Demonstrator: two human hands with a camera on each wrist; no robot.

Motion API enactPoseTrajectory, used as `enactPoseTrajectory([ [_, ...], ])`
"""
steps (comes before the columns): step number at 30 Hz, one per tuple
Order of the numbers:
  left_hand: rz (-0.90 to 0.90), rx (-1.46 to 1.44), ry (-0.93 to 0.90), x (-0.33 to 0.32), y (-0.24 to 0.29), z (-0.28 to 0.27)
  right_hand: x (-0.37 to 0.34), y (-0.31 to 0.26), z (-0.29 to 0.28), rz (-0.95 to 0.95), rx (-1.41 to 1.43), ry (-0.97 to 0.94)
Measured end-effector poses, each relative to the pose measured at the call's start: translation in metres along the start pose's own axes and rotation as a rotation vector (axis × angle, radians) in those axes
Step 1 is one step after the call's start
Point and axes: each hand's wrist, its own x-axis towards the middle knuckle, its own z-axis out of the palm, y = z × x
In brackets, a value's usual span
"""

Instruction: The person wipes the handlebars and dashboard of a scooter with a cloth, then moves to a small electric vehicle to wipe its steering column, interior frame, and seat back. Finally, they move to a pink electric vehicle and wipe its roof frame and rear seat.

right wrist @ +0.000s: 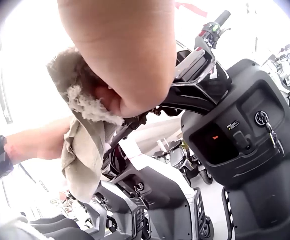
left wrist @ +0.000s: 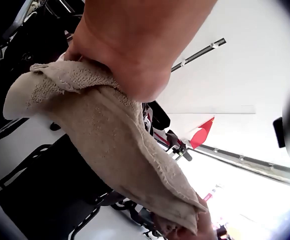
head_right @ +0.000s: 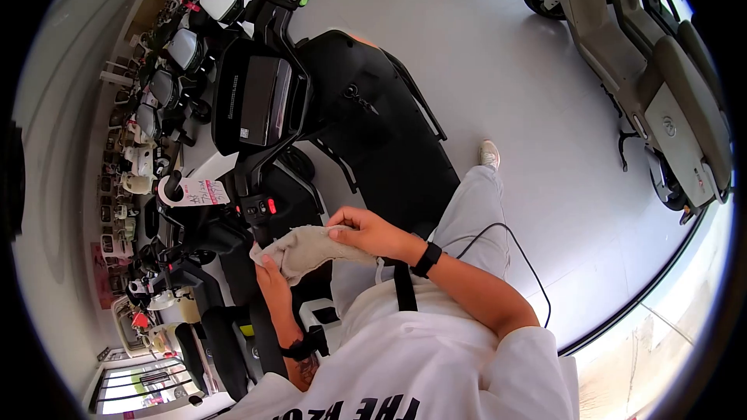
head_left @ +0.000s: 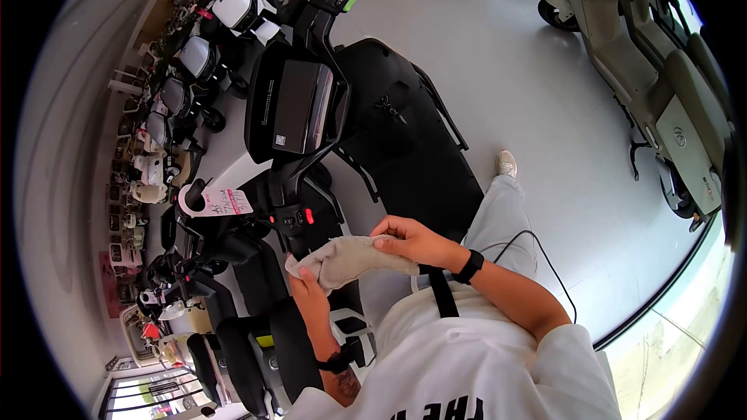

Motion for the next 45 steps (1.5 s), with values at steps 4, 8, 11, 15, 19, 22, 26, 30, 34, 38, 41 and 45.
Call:
enactPoseTrajectory([
  [4,-0.132,0.039,-0.044,-0.008,-0.003,-0.007,0.004,-0.001,0.012,0.051,0.01,-0.112],
  [8,-0.202,0.075,-0.048,0.017,0.023,-0.001,0.005,0.004,0.015,0.114,-0.033,-0.146],
  [11,-0.078,0.196,-0.034,0.043,0.041,0.005,0.004,0.0,0.017,0.185,-0.034,-0.02],
  [15,-0.058,0.202,0.058,0.041,0.056,0.015,-0.001,-0.001,0.012,0.147,-0.084,0.091],
  [19,-0.034,0.185,0.108,0.017,0.021,0.009,-0.005,-0.007,0.004,0.118,-0.063,0.239],
  [22,-0.225,-0.036,-0.029,-0.001,0.002,-0.001,0.001,-0.007,0.0,0.051,-0.136,0.319],
  [26,-0.205,-0.168,0.033,-0.002,0.008,-0.004,0.027,-0.004,0.003,-0.049,-0.268,0.42],
  [30,-0.01,0.193,0.003,0.027,0.042,-0.011,0.073,-0.04,0.02,-0.269,-0.205,0.48],
  [34,0.164,0.268,0.179,0.04,0.043,0.007,0.133,-0.082,0.068,-0.612,-0.203,0.486],
  [38,0.156,0.002,0.257,0.017,0.033,0.003,0.157,-0.054,0.104,-0.614,-0.595,0.29],
  [41,0.007,-0.131,0.209,-0.004,-0.001,0.004,0.143,-0.021,0.109,-0.91,-1.326,0.072],
  [45,-0.203,-0.27,0.074,-0.027,-0.007,-0.009,0.116,0.001,0.118,-0.817,-1.558,0.023],
])
